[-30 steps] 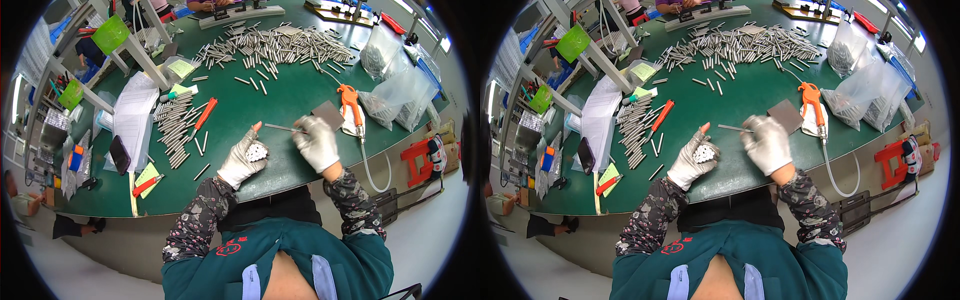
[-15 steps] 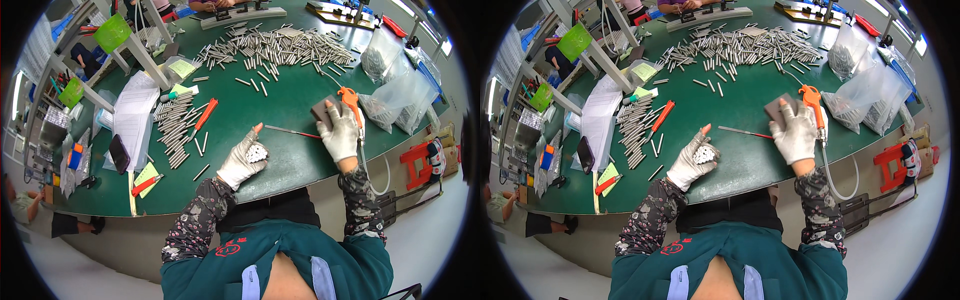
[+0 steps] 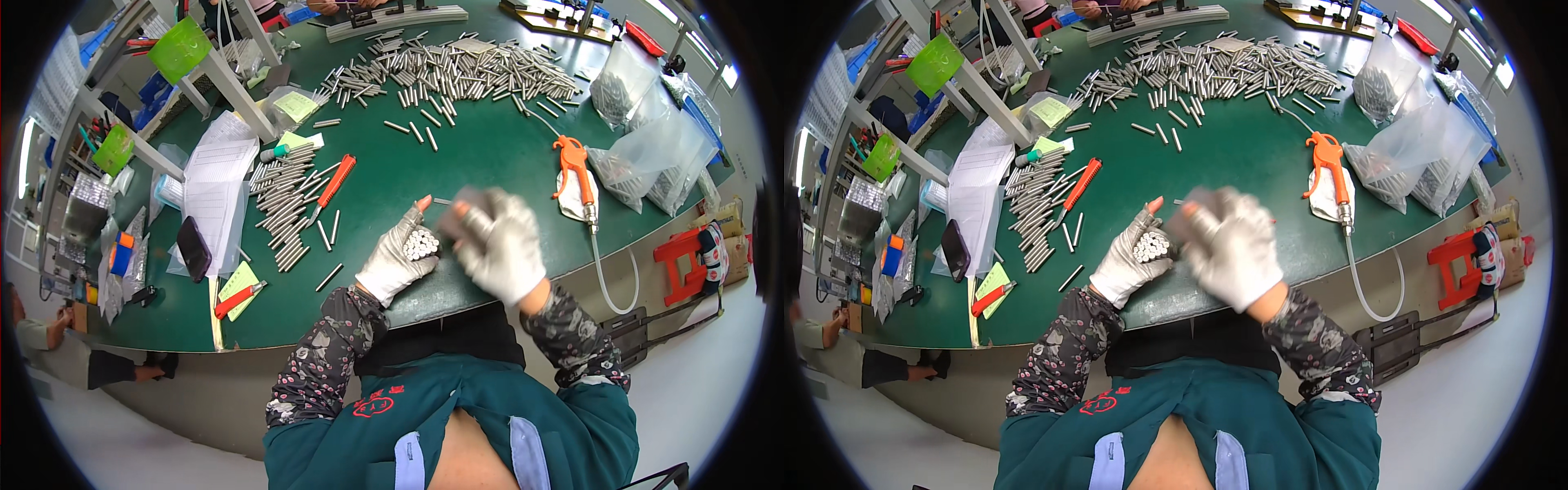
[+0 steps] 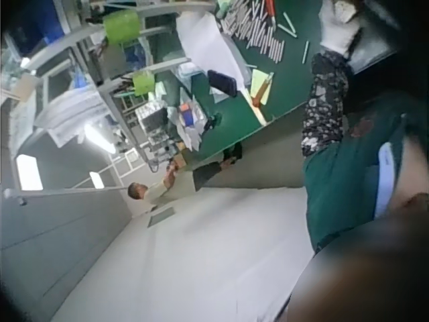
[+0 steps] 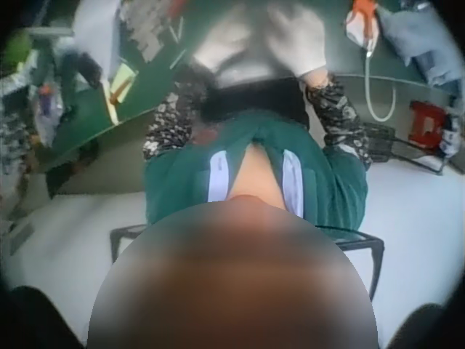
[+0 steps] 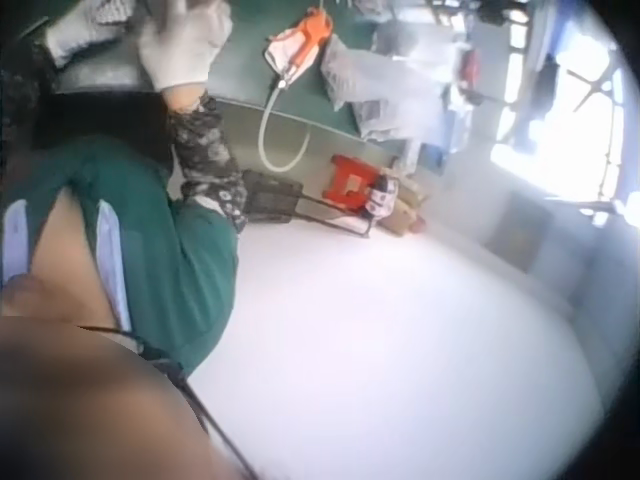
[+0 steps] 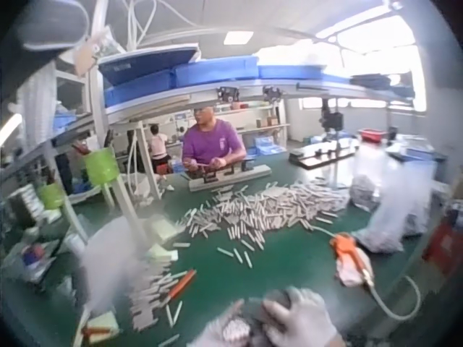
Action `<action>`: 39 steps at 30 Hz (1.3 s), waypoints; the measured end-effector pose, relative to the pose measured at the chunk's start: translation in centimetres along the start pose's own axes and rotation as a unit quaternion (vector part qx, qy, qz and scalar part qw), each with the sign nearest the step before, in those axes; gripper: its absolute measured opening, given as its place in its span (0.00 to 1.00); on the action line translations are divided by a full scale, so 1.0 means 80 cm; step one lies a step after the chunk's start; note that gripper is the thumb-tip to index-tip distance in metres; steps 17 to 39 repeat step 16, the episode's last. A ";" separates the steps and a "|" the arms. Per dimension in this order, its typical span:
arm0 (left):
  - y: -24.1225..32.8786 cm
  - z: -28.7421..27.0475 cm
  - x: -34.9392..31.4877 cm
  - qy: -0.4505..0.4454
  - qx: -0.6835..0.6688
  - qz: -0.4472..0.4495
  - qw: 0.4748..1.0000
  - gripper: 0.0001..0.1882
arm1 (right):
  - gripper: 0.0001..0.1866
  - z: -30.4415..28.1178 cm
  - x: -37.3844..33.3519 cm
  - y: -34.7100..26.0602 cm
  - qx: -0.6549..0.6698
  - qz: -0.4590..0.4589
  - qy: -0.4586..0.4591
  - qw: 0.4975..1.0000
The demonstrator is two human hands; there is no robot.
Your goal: Arranging and aligning a bundle of small metal pins on a manufacturing workbench.
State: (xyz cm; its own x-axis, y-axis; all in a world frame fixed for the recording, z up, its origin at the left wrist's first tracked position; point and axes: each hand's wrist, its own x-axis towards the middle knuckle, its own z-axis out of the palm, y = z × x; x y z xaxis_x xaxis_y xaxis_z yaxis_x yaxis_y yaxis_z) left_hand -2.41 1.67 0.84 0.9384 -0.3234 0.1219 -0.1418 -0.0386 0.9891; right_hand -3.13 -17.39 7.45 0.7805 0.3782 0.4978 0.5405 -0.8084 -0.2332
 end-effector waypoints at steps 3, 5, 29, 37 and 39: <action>-0.002 0.005 0.005 -0.015 -0.024 0.007 1.000 0.45 | 0.23 -0.012 0.000 0.016 -0.011 0.037 0.031 0.999; -0.009 0.002 0.012 -0.016 0.044 0.014 0.999 0.46 | 0.23 -0.014 -0.009 -0.003 0.082 -0.086 -0.030 0.992; 0.031 -0.035 -0.013 0.032 0.218 0.098 0.971 0.44 | 0.25 0.013 -0.002 0.021 0.097 -0.061 0.010 0.993; 0.031 -0.035 -0.013 0.032 0.218 0.098 0.971 0.44 | 0.25 0.013 -0.002 0.021 0.097 -0.061 0.010 0.993; 0.031 -0.035 -0.013 0.032 0.218 0.098 0.971 0.44 | 0.25 0.013 -0.002 0.021 0.097 -0.061 0.010 0.993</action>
